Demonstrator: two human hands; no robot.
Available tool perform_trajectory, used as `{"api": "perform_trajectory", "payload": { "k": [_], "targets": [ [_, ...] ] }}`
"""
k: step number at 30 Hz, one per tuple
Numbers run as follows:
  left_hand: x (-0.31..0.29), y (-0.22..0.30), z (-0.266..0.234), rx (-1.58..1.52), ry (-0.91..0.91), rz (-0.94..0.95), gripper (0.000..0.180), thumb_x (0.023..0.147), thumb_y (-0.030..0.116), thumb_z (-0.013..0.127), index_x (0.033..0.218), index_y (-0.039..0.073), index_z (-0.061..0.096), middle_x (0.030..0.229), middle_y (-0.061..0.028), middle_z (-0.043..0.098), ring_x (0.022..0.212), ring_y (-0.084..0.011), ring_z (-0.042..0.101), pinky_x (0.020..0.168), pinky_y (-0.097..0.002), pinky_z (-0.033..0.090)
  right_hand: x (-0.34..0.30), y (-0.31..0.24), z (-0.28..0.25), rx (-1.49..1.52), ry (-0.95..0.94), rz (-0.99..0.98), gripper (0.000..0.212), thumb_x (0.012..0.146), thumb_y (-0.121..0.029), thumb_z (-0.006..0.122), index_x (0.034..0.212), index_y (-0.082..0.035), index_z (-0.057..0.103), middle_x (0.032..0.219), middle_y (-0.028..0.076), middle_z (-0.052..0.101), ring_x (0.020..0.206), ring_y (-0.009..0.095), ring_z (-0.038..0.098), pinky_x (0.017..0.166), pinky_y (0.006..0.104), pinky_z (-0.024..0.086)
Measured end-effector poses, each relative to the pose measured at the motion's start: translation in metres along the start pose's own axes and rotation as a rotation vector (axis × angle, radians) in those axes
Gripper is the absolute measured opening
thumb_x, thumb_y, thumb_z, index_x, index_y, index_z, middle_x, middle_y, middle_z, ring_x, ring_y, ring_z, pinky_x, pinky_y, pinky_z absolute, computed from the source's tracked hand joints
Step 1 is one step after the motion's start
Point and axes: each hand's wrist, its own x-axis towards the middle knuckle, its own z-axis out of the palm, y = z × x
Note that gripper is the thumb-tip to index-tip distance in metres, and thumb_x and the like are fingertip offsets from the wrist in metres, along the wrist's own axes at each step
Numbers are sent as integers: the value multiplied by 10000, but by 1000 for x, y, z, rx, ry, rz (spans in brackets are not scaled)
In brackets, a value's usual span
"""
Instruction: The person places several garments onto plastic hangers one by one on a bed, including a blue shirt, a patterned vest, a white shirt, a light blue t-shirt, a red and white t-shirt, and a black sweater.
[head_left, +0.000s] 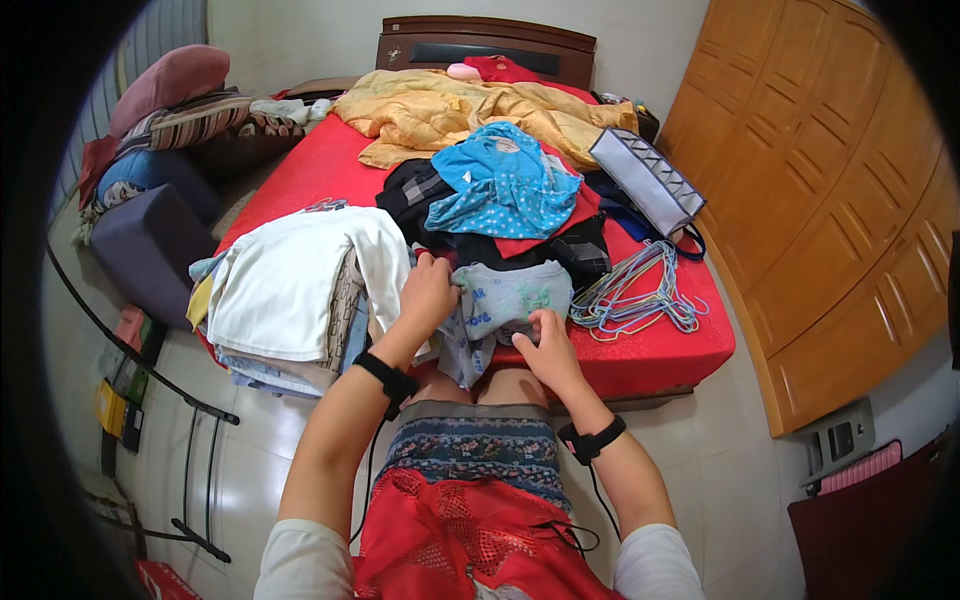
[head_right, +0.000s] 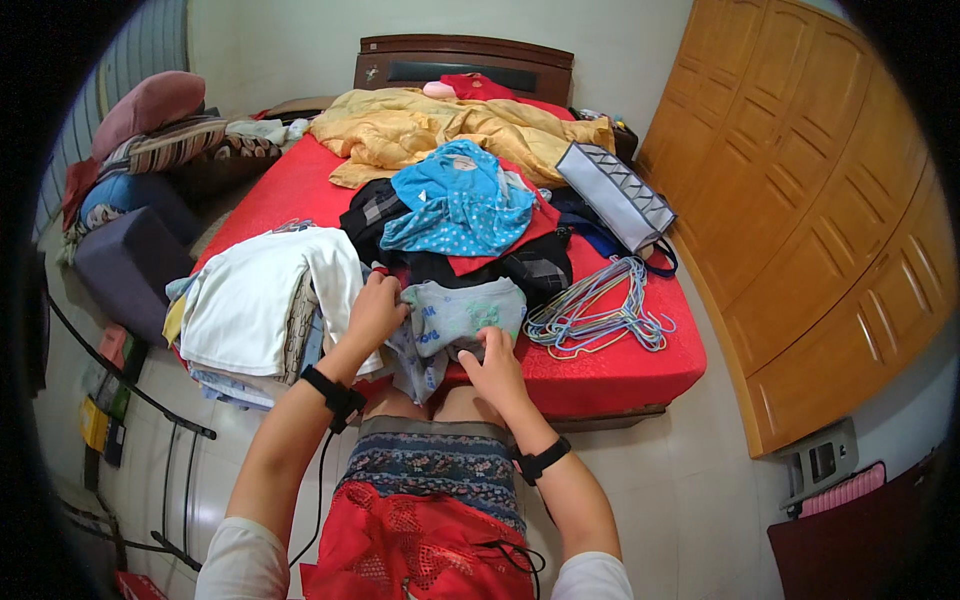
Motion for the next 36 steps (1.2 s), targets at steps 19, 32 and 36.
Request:
{"api": "perform_trajectory", "payload": {
  "k": [19,32,36],
  "targets": [
    [-105,47,-21,-318,-648,601,166,805,139,650,949,59,636,922,-127,645,897,-335,612,811,-423,481,-18,7,34,772,-49,340,514,924,-84,514,1405,-12,346,1355,114,475,1220,255,479,1038,357,361],
    [-94,51,-58,-178,-203,622,557,700,-74,644,1203,139,537,1412,-142,405,1111,-359,553,871,-401,491,-37,-18,1,552,-418,-198,316,799,91,564,1068,-50,650,1519,109,328,1392,286,305,1121,368,234],
    [-89,19,-53,-32,-277,577,545,675,-21,693,1171,157,553,1405,-108,426,1114,-347,555,875,-411,492,-46,-31,-12,572,-561,-231,253,772,79,593,987,-46,640,1498,88,393,1418,297,259,1139,391,193]
  ]
}}
